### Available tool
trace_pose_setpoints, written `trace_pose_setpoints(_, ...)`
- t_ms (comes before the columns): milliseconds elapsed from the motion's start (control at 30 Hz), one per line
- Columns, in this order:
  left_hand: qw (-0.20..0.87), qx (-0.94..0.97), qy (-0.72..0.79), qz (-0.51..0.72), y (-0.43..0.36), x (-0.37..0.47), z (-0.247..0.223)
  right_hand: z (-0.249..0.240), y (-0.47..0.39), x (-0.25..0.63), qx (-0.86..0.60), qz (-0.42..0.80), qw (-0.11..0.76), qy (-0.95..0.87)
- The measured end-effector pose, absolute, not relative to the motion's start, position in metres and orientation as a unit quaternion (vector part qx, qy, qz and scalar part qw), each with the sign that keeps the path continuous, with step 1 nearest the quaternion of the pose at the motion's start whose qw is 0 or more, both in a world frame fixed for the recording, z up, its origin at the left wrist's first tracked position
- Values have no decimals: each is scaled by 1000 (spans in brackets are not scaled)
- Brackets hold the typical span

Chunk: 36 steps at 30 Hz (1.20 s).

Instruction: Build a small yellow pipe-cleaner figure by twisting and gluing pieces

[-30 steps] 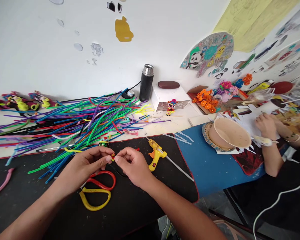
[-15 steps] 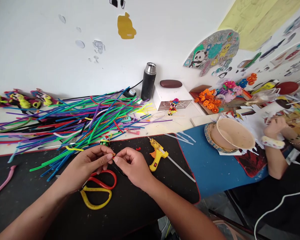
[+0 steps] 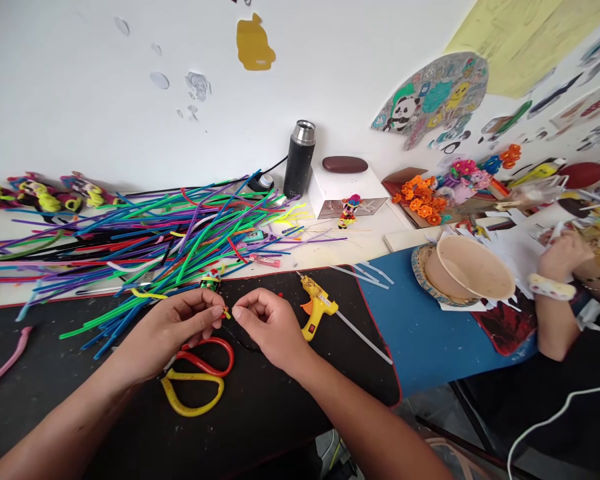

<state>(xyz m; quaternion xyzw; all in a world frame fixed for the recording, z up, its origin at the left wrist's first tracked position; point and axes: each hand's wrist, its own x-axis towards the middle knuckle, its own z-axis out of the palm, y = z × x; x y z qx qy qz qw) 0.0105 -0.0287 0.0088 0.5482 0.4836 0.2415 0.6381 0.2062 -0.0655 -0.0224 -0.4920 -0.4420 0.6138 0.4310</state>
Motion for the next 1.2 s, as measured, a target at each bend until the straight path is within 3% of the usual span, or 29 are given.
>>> trace_pose_setpoints(1200, 637, 579, 460, 217, -31, 9, 1, -23, -68, 202, -492, 613, 415, -457)
